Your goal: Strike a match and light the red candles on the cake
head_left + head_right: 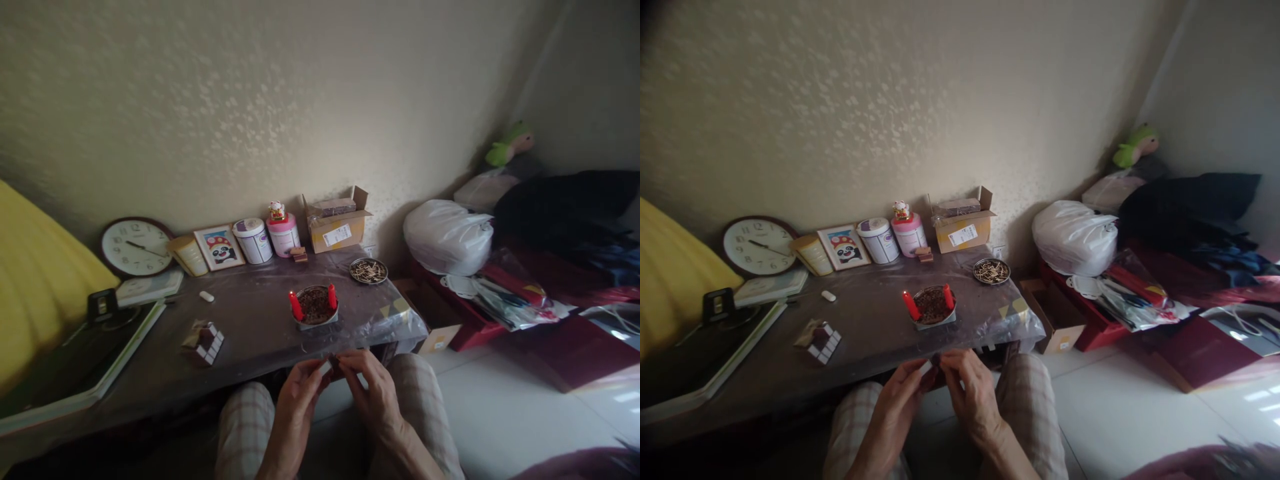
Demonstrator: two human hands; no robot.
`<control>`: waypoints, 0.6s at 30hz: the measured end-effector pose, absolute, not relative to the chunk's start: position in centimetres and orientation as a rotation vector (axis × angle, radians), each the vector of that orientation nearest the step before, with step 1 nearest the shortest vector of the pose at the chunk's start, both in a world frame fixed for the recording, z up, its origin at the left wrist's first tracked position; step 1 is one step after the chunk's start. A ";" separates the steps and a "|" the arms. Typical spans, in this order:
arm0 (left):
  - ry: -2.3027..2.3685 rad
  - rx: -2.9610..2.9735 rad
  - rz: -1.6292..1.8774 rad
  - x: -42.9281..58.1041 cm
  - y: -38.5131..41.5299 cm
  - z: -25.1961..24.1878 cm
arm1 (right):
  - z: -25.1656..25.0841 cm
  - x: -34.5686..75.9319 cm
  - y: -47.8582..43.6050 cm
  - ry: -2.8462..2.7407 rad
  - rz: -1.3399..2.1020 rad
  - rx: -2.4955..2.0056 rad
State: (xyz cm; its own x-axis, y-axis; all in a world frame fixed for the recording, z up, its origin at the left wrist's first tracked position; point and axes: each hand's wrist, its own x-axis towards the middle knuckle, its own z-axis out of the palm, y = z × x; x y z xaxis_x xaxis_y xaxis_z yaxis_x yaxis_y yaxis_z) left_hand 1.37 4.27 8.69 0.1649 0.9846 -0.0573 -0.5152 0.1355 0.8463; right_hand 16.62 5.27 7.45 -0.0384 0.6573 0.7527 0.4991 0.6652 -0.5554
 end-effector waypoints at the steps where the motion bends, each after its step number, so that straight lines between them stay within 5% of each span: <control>1: 0.766 0.786 1.253 1.3 4.4 8.7 | 8.0 16.7 5.2 -1.674 0.157 -0.957; 7: 0.857 0.703 1.326 1.4 5.5 8.2 | 11.4 16.8 3.7 -1.616 0.089 -0.882; 18: 0.902 0.715 1.278 0.9 4.5 9.1 | 6.2 18.8 8.8 -1.403 0.060 -1.213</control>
